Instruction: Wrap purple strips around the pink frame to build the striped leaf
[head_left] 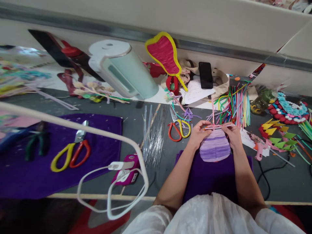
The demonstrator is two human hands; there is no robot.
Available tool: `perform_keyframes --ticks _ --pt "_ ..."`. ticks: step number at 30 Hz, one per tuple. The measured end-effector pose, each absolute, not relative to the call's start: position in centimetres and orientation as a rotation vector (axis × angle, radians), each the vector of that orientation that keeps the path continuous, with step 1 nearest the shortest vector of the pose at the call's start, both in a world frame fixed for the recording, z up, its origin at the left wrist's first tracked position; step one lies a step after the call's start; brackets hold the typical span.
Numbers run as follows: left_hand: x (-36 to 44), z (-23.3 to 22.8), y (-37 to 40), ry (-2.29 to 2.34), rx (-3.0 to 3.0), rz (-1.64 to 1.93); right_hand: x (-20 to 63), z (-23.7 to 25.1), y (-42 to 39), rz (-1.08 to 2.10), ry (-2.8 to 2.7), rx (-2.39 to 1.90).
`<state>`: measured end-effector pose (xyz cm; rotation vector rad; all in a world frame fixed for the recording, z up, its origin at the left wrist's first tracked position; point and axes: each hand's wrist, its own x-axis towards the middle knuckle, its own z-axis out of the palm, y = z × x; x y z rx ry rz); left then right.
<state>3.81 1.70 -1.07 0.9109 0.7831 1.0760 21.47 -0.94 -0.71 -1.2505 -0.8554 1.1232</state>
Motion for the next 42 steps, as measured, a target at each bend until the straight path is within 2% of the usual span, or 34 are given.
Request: perform_keyframes --ticks 8,16,24,34,42 --pt "4.4 -1.4 1.6 0.898 0.982 1.155 21.3 -0.3 -1.1 1.076 -0.898 -1.337" --pt "2.6 -0.4 1.7 1.107 1.645 1.073 21.2 -0.5 -1.2 1.252 -0.721 -1.187" --pt "2.0 0.5 1.6 1.138 2.052 1.026 21.1 -0.6 -1.2 1.242 -0.756 -1.189" --pt "2.4 1.2 1.3 1.276 2.188 1.038 21.2 0.2 -1.6 1.294 -0.754 -1.174" --pt "2.7 2.2 -0.3 1.275 2.254 1.046 20.0 1.3 -3.7 1.349 -0.441 -1.182"
